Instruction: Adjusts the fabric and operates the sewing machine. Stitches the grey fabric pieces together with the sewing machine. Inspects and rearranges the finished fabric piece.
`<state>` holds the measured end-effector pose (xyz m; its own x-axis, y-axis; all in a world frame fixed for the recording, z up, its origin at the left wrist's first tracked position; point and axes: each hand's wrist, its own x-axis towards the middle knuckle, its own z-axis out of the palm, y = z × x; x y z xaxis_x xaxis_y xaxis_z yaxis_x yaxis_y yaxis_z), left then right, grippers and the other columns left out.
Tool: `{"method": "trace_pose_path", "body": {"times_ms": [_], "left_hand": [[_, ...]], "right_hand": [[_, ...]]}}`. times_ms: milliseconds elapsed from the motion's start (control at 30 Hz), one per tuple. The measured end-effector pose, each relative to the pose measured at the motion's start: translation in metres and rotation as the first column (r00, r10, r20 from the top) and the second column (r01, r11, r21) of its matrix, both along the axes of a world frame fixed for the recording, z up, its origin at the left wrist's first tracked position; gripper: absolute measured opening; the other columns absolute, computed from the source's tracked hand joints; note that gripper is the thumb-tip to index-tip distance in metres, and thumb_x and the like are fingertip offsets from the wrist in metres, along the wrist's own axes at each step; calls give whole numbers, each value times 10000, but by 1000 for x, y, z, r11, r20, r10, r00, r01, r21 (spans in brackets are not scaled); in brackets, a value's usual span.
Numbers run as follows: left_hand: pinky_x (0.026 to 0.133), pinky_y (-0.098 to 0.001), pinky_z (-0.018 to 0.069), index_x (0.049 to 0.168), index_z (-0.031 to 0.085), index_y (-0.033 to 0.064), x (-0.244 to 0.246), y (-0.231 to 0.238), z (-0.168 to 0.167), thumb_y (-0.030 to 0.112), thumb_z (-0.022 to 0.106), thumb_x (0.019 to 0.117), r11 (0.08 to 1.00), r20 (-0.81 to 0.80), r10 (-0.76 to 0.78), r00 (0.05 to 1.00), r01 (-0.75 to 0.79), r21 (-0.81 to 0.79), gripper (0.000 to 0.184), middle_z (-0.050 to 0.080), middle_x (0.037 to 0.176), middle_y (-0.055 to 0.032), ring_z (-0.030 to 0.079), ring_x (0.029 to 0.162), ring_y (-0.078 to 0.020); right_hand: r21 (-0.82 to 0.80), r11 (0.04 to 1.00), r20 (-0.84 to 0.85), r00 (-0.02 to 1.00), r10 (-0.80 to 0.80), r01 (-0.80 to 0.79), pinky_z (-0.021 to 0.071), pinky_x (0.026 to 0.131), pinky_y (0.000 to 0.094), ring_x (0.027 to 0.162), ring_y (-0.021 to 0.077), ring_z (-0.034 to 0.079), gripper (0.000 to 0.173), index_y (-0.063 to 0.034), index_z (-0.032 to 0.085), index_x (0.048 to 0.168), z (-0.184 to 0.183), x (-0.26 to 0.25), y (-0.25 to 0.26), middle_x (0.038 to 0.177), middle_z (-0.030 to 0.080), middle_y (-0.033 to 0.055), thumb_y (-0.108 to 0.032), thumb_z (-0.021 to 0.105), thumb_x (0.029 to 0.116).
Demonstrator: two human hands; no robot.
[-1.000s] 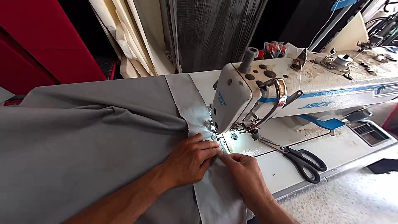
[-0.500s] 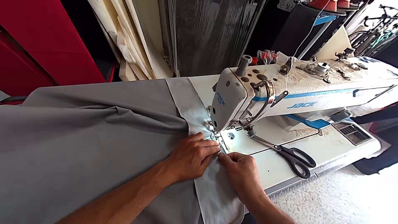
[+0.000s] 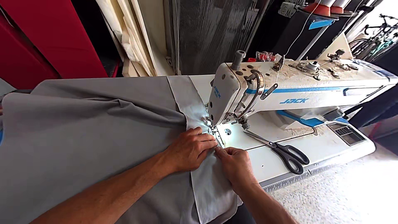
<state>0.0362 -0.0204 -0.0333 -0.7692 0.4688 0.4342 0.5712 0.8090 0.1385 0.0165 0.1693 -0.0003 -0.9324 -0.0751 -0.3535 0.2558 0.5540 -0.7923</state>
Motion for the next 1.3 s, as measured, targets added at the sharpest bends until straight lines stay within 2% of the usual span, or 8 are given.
{"method": "trace_pose_path", "body": {"times_ms": [200, 367, 833, 1300], "left_hand": [[769, -300, 490, 1235, 758, 244, 1, -1, 0, 212, 483, 963, 998, -8, 4, 1000, -5, -60, 388, 694, 1295, 103, 614, 941, -126], [750, -320, 491, 1241, 756, 231, 2, 2, 1, 210, 479, 963, 996, -14, 1, 1000, -3, -86, 394, 692, 1302, 79, 611, 926, -149], [713, -310, 468, 1246, 753, 246, 6, 8, 1, 197, 454, 965, 993, -34, 58, 998, -61, -104, 413, 690, 1305, 84, 594, 886, -143], [733, -297, 476, 1251, 754, 241, 5, 7, 0, 200, 447, 977, 996, -34, 47, 998, -49, -76, 414, 694, 1309, 81, 601, 896, -132]], "right_hand": [[-17, 1000, 25, 1000, 7, -7, 467, 587, 341, 609, 110, 606, 309, -138, 730, 727, 0, 1, 2, 631, 638, -10, -303, 700, 986], [-48, 999, 31, 999, -21, 23, 469, 562, 297, 591, 76, 605, 275, -133, 737, 746, 1, 7, 9, 632, 647, -30, -257, 693, 989], [-63, 998, 41, 999, 12, -10, 423, 527, 269, 553, 53, 550, 325, -136, 695, 706, 2, 4, 11, 595, 587, -46, -239, 655, 1011], [-63, 998, -11, 1000, 16, -17, 406, 515, 269, 535, 54, 525, 355, -136, 670, 682, -1, 6, 12, 575, 552, -52, -200, 610, 1026]]}}
